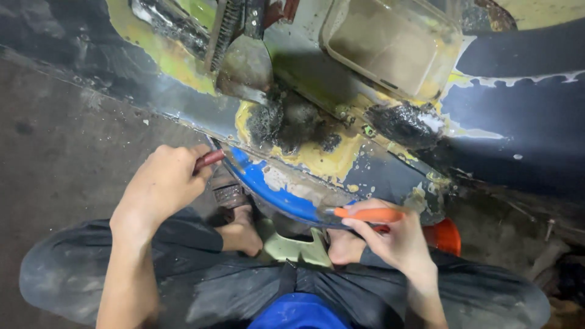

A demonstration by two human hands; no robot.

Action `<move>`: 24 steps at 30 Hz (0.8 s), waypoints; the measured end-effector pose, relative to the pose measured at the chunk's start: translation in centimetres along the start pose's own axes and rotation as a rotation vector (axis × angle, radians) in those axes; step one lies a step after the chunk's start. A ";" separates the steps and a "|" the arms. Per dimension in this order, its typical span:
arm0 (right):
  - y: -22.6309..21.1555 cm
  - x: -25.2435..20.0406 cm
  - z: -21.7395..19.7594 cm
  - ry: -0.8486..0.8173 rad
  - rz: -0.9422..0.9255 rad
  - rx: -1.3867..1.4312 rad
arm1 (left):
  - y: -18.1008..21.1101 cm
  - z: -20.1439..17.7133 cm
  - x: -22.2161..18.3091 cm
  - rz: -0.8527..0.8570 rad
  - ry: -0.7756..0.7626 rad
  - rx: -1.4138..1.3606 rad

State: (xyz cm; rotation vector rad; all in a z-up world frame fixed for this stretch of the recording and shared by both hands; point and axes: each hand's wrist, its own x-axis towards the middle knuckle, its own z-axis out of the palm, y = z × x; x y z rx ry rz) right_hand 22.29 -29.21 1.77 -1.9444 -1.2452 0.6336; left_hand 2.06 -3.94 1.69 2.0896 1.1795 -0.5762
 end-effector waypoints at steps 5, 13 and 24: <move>-1.9 3.4 1.8 -0.107 -0.184 0.058 | 0.5 -0.1 0.6 0.056 -0.021 0.031; -3.0 8.6 9.0 -0.048 -0.335 0.292 | -0.4 0.5 1.4 0.073 0.049 -0.022; -3.6 6.4 10.6 0.161 -0.564 0.304 | -1.6 2.0 2.5 0.102 0.210 -0.044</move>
